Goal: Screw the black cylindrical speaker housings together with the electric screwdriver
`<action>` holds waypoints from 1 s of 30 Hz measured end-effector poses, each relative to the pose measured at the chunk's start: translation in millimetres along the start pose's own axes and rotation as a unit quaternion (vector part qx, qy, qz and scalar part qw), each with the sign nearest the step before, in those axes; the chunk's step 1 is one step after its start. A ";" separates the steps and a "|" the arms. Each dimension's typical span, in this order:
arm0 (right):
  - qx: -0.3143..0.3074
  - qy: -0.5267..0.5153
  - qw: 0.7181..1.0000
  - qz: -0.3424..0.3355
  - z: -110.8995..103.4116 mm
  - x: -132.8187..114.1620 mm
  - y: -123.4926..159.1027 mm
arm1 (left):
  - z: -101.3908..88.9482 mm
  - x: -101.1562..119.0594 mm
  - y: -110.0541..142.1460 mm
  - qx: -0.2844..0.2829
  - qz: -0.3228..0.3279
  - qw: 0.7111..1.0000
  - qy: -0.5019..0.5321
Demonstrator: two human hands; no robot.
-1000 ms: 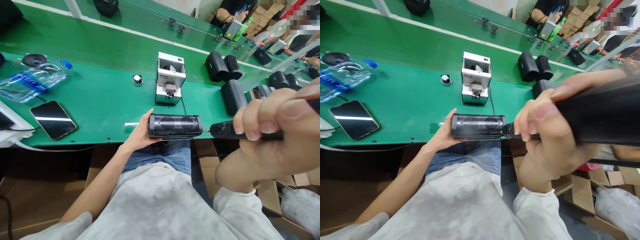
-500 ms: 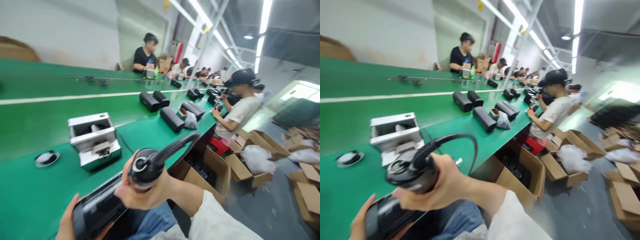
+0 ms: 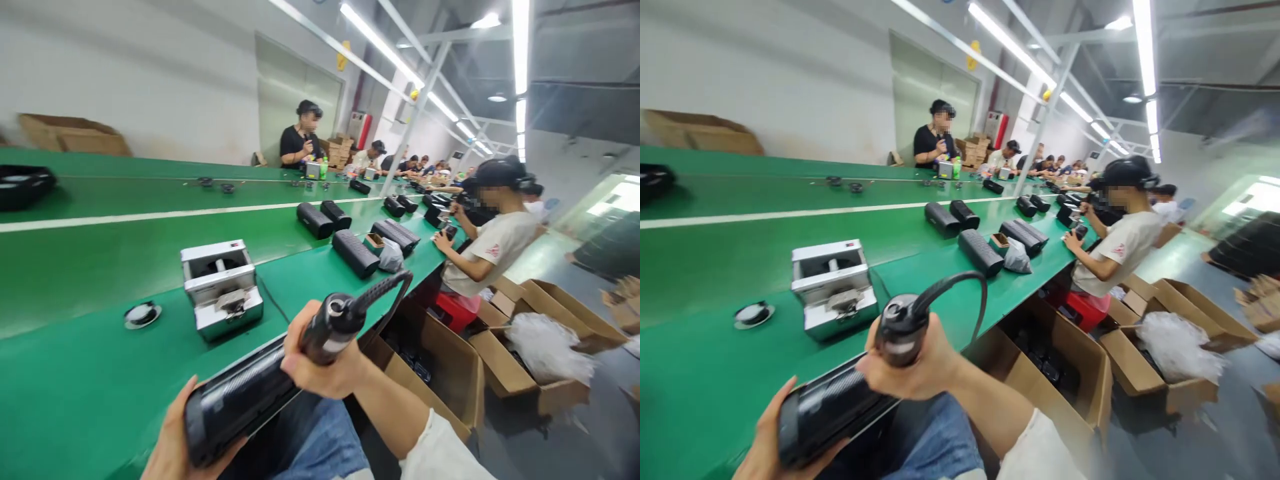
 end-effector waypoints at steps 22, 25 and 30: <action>0.202 0.105 0.968 -0.107 -12.7 97.1 -190.4 | -16.2 40.1 11.1 -0.133 -0.029 0.989 0.055; 0.202 0.118 0.964 -0.125 -18.7 106.6 -194.2 | -18.0 42.2 10.0 -0.133 -0.025 0.989 0.059; 0.177 0.149 0.968 -0.095 -25.3 111.6 -195.9 | -17.8 41.8 9.7 -0.127 -0.021 0.990 0.056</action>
Point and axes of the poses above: each hand's wrist, its own y-axis away from the middle knuckle, its own z-axis out of the palm, x = y × z, the point moved 2 cm from there along -y, towards the middle knuckle, and after that the axes turned 12 degrees about -x, right-handed, at the moved point
